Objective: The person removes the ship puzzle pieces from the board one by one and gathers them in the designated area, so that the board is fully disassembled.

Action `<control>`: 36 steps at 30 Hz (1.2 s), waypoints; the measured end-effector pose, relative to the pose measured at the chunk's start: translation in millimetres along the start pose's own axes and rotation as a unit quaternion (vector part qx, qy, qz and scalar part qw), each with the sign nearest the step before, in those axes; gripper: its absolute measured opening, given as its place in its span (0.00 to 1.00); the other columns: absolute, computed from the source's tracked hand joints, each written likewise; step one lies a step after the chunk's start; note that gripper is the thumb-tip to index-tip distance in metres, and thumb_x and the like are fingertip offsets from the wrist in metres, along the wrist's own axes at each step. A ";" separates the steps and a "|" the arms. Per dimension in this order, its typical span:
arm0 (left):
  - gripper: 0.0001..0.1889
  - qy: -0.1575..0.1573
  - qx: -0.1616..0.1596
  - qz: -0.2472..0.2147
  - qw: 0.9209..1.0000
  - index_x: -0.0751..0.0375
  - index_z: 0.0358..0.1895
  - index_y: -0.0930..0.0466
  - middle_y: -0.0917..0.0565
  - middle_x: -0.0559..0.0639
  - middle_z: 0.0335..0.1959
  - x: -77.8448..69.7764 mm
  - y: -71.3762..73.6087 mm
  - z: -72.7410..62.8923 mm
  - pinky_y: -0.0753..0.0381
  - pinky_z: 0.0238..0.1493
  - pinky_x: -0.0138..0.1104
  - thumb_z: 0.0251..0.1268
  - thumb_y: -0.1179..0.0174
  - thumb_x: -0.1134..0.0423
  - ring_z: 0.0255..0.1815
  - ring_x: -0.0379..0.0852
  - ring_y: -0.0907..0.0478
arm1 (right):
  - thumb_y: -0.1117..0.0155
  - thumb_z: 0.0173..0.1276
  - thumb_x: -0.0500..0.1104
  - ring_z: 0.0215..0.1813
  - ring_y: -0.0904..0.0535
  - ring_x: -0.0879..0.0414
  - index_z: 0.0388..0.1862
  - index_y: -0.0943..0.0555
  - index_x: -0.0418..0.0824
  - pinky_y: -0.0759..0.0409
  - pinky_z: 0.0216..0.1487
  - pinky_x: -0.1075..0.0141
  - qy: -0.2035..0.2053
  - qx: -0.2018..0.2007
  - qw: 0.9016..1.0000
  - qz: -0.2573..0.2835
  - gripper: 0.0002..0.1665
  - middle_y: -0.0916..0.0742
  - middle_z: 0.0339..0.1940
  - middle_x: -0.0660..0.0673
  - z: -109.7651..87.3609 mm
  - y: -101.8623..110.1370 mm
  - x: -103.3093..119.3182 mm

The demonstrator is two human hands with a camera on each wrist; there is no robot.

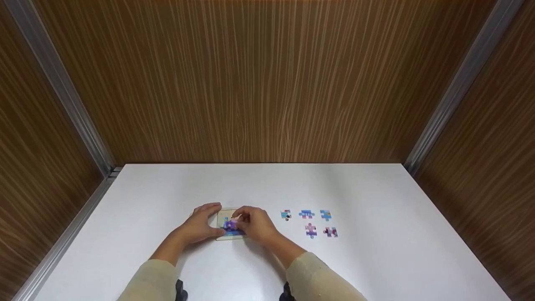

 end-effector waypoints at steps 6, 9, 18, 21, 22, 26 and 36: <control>0.47 -0.001 -0.002 0.009 1.000 0.63 0.82 0.33 0.37 0.58 0.87 -0.7 -1.8 -0.2 0.48 0.89 0.64 0.63 0.21 0.54 0.90 0.68 0.49 | 0.29 0.74 0.30 0.38 0.21 0.63 0.50 0.11 0.42 0.22 0.39 0.74 0.027 0.008 0.999 0.014 0.11 0.10 0.39 0.46 -15.8 20.5 -3.2; 0.47 0.007 0.001 0.007 1.000 0.61 0.83 0.34 0.38 0.57 0.88 0.7 -1.8 -1.2 0.49 0.89 0.63 0.63 0.21 0.53 0.91 0.67 0.50 | 0.29 0.73 0.30 0.38 0.21 0.63 0.51 0.11 0.43 0.23 0.38 0.74 0.038 0.015 0.999 0.010 0.12 0.10 0.39 0.45 -25.2 32.3 -6.3; 0.47 0.012 -0.005 0.006 1.000 0.61 0.83 0.34 0.37 0.56 0.88 2.8 0.7 -2.8 0.49 0.90 0.63 0.64 0.21 0.55 0.91 0.67 0.50 | 0.27 0.73 0.33 0.43 0.19 0.60 0.52 0.10 0.48 0.19 0.44 0.73 0.011 0.021 0.999 -0.043 0.13 0.10 0.40 0.50 -49.4 67.3 -37.2; 0.47 0.015 -0.005 0.007 1.000 0.61 0.83 0.34 0.37 0.56 0.88 3.6 0.6 -3.3 0.49 0.89 0.63 0.63 0.21 0.55 0.91 0.67 0.50 | 0.27 0.73 0.33 0.42 0.19 0.59 0.50 0.10 0.47 0.20 0.42 0.73 0.008 0.027 0.998 -0.058 0.13 0.10 0.40 0.50 -54.1 74.5 -45.0; 0.47 0.017 -0.005 0.006 1.000 0.61 0.83 0.34 0.38 0.56 0.88 3.8 0.6 -3.2 0.49 0.89 0.63 0.63 0.21 0.55 0.91 0.67 0.50 | 0.27 0.73 0.32 0.42 0.19 0.59 0.50 0.09 0.47 0.20 0.42 0.73 0.007 0.029 0.998 -0.062 0.12 0.10 0.39 0.50 -55.5 76.4 -47.0; 0.47 0.022 -0.006 0.002 1.000 0.59 0.83 0.33 0.38 0.55 0.88 3.5 0.6 -3.2 0.49 0.89 0.63 0.63 0.21 0.55 0.91 0.66 0.50 | 0.28 0.74 0.32 0.42 0.19 0.60 0.49 0.10 0.46 0.20 0.42 0.73 0.008 0.036 0.997 -0.072 0.11 0.10 0.39 0.50 -61.5 85.5 -54.1; 0.47 0.012 -0.004 0.003 1.000 0.60 0.83 0.33 0.37 0.54 0.88 5.1 1.9 -2.6 0.50 0.90 0.62 0.63 0.21 0.55 0.91 0.65 0.51 | 0.30 0.73 0.31 0.39 0.22 0.59 0.47 0.10 0.41 0.24 0.38 0.73 0.000 0.047 0.996 -0.081 0.08 0.11 0.37 0.47 -71.1 113.4 -68.7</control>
Point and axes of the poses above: each hand's wrist, its own z-axis towards the middle knuckle, its own y-axis out of the back of the hand, x = y × z, the point moved 9 cm from there along z, towards the middle knuckle
